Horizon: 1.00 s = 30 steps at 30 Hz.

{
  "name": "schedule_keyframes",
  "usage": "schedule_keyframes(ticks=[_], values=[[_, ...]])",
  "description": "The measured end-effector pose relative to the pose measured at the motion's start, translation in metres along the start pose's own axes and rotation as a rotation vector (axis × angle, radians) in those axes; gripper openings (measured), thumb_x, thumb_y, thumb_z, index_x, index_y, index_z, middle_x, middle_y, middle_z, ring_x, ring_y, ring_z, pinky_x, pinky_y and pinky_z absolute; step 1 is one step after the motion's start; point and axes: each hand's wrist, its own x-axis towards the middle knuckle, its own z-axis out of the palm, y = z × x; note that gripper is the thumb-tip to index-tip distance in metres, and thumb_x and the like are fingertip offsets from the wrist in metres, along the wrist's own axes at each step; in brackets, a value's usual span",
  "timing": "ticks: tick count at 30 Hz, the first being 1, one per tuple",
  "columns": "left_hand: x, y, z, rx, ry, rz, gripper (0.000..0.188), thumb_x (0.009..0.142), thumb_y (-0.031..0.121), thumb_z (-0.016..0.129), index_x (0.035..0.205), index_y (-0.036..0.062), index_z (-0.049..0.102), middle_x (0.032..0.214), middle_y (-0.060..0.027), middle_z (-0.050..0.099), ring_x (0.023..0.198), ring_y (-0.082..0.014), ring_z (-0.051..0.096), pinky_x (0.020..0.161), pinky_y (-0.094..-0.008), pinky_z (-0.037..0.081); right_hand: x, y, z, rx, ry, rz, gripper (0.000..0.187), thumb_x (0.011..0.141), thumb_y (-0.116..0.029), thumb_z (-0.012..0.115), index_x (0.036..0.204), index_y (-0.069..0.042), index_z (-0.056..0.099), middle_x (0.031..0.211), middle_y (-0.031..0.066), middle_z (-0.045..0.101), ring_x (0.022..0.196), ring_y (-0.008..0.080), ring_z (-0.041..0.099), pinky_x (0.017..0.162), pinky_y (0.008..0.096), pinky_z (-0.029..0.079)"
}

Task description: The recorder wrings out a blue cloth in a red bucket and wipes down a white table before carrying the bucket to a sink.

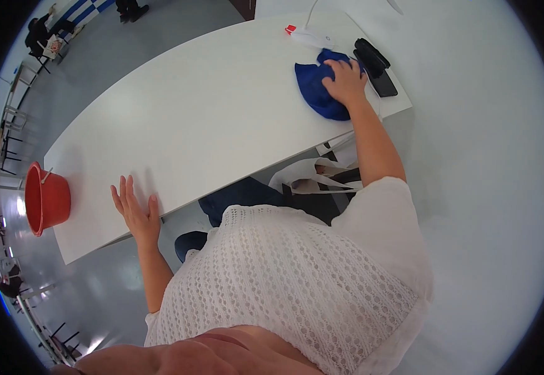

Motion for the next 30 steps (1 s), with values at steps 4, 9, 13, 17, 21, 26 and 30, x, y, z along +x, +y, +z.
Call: schedule_keyframes(ticks=[4,9,13,17,21,26,30], values=[[0.000,0.003,-0.001,0.007,-0.003,-0.032,0.049,0.078,0.017,0.056,0.123,0.0033,0.041,0.129,-0.0185,0.038,0.126,-0.0421,0.022,0.100,-0.0478,0.024,-0.040,-0.036,-0.006,0.107,-0.020,-0.170,0.048,0.068,-0.029,0.058,0.115,-0.026,0.048,0.127,0.0083,0.043,0.123,0.0330,0.028,0.093,0.0602,0.021],[0.000,0.001,0.000,0.002,-0.003,-0.009,0.050,0.078,0.018,0.056,0.124,0.0039,0.040,0.129,-0.0181,0.038,0.126,-0.0424,0.021,0.100,-0.0480,0.024,-0.080,-0.112,-0.029,0.201,-0.111,-0.438,0.057,0.073,-0.037,0.058,0.125,-0.023,0.041,0.132,0.0126,0.037,0.123,0.0350,0.028,0.094,0.0606,0.020],[0.000,-0.001,0.002,0.012,-0.008,0.003,0.051,0.079,0.019,0.056,0.125,0.0040,0.040,0.130,-0.0184,0.037,0.126,-0.0427,0.020,0.100,-0.0480,0.025,-0.095,-0.145,-0.035,0.274,-0.162,-0.581,0.065,0.076,-0.036,0.057,0.132,-0.019,0.030,0.136,0.0129,0.032,0.126,0.0355,0.025,0.098,0.0577,0.019],[-0.002,-0.001,0.000,0.022,-0.025,-0.028,0.051,0.079,0.020,0.056,0.125,0.0042,0.040,0.130,-0.0184,0.036,0.126,-0.0427,0.020,0.099,-0.0479,0.025,-0.090,-0.134,-0.025,0.330,-0.153,-0.574,0.059,0.077,-0.035,0.057,0.129,-0.017,0.036,0.134,0.0131,0.034,0.126,0.0354,0.026,0.098,0.0574,0.020],[-0.002,0.002,-0.003,0.020,-0.039,-0.061,0.051,0.079,0.021,0.055,0.125,0.0047,0.039,0.130,-0.0184,0.036,0.126,-0.0428,0.020,0.099,-0.0480,0.026,-0.076,-0.085,-0.024,0.224,-0.122,-0.345,0.054,0.079,-0.037,0.055,0.127,-0.018,0.040,0.135,0.0137,0.034,0.126,0.0353,0.027,0.097,0.0570,0.022],[-0.003,0.005,-0.003,-0.004,-0.035,-0.095,0.052,0.079,0.019,0.055,0.127,0.0066,0.038,0.131,-0.0178,0.036,0.127,-0.0410,0.020,0.100,-0.0468,0.024,-0.074,-0.011,-0.013,0.118,-0.049,-0.117,0.051,0.081,-0.041,0.050,0.128,-0.022,0.039,0.136,0.0140,0.033,0.126,0.0373,0.025,0.094,0.0598,0.024],[-0.001,0.008,-0.003,-0.056,-0.032,-0.094,0.052,0.079,0.019,0.055,0.126,0.0063,0.039,0.131,-0.0177,0.036,0.126,-0.0417,0.020,0.100,-0.0472,0.024,-0.074,-0.025,-0.007,0.109,0.003,0.014,0.046,0.084,-0.036,0.046,0.128,-0.024,0.038,0.138,0.0134,0.029,0.125,0.0408,0.023,0.094,0.0623,0.022]])
